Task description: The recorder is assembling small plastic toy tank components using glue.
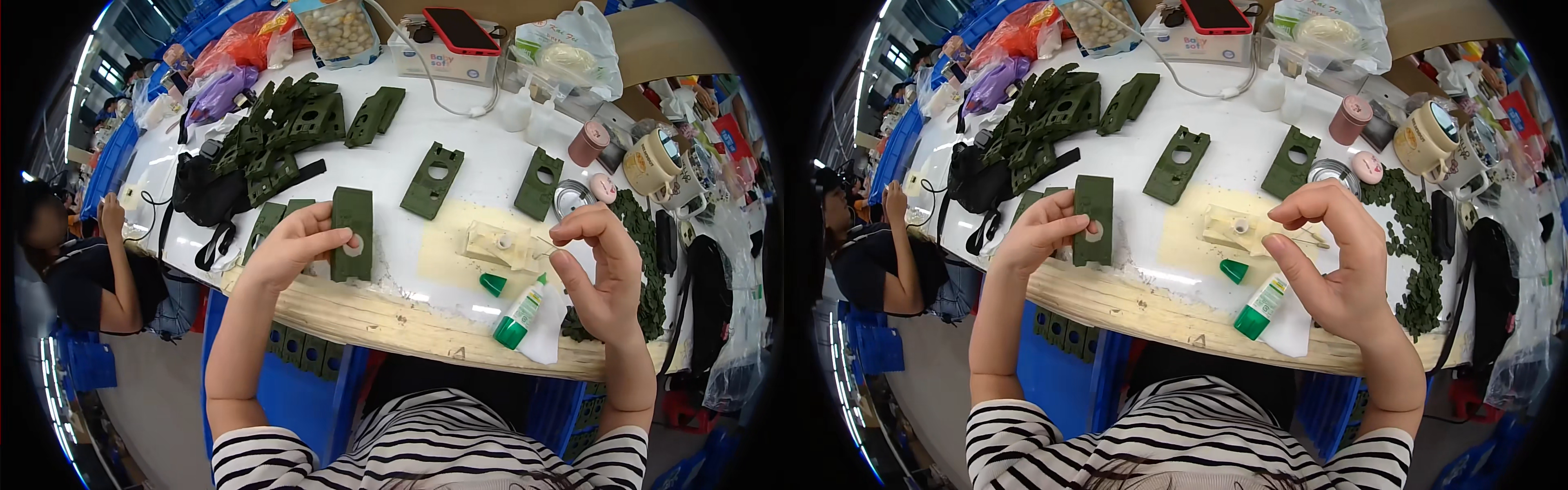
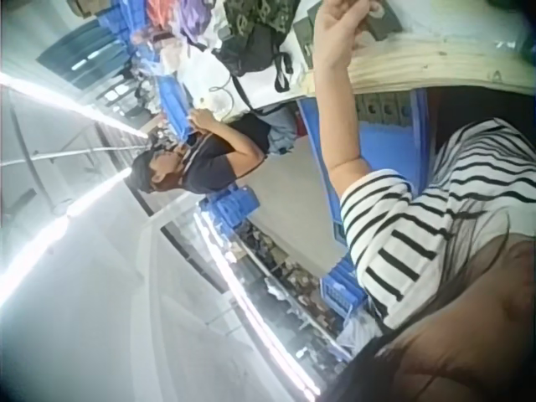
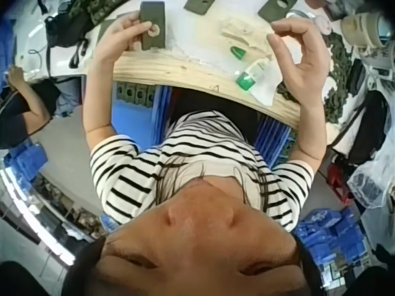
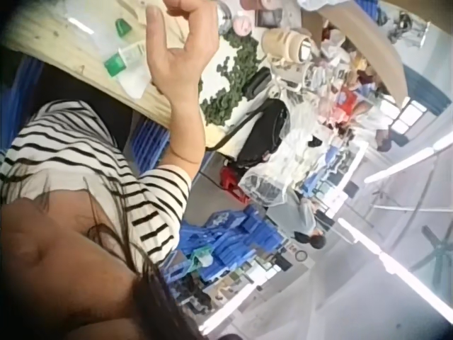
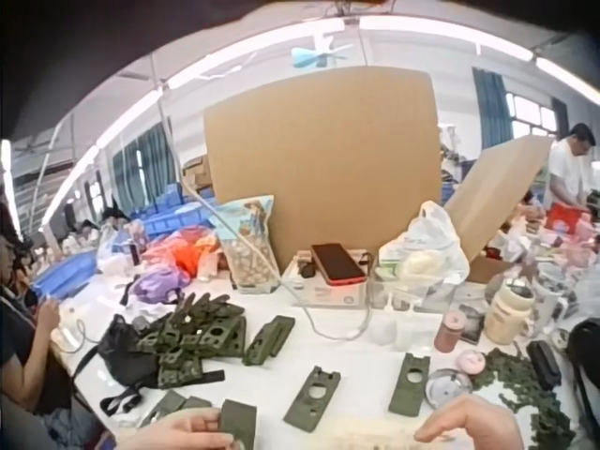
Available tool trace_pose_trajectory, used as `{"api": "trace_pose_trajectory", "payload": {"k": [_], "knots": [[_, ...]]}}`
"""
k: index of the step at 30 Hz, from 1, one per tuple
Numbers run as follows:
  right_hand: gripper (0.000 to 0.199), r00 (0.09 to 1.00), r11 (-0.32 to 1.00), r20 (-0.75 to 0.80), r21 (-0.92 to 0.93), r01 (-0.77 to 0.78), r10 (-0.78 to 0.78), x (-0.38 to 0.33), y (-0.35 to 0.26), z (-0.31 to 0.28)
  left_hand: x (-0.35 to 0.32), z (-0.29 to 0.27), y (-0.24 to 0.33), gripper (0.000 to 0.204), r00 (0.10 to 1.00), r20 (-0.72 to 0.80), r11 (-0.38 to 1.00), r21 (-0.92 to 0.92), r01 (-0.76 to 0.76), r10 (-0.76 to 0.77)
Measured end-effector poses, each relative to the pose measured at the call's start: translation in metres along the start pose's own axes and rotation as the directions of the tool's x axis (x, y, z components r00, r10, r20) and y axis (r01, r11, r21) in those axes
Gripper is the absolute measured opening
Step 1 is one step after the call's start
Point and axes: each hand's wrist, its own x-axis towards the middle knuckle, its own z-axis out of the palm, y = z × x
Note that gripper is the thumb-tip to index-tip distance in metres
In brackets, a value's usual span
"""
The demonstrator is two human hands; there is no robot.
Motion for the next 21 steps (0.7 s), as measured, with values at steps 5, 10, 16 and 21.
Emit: {"api": "trace_pose_trajectory", "payload": {"k": [5,10,16,21], "knots": [[0.015,1.0,1.0,0.004,-0.013,-0.009,0.009,-0.001,0.002,0.001,-0.004,-0.014,0.004,0.043,0.994,-0.068,0.96,0.258,0.105,-0.091],[0.014,0.999,0.999,0.0,-0.016,-0.034,0.034,0.0,0.003,-0.001,-0.004,-0.012,0.004,0.058,0.982,-0.188,0.902,0.423,0.089,-0.009],[0.013,1.0,1.0,-0.005,0.005,-0.027,0.027,0.002,0.006,0.001,-0.005,0.008,0.005,0.067,0.951,-0.252,0.682,0.729,0.063,0.182],[0.014,0.997,0.997,0.013,-0.01,-0.077,0.077,0.0,0.005,0.001,-0.003,0.03,-0.003,0.085,0.913,-0.245,0.392,0.914,0.105,0.327]]}}
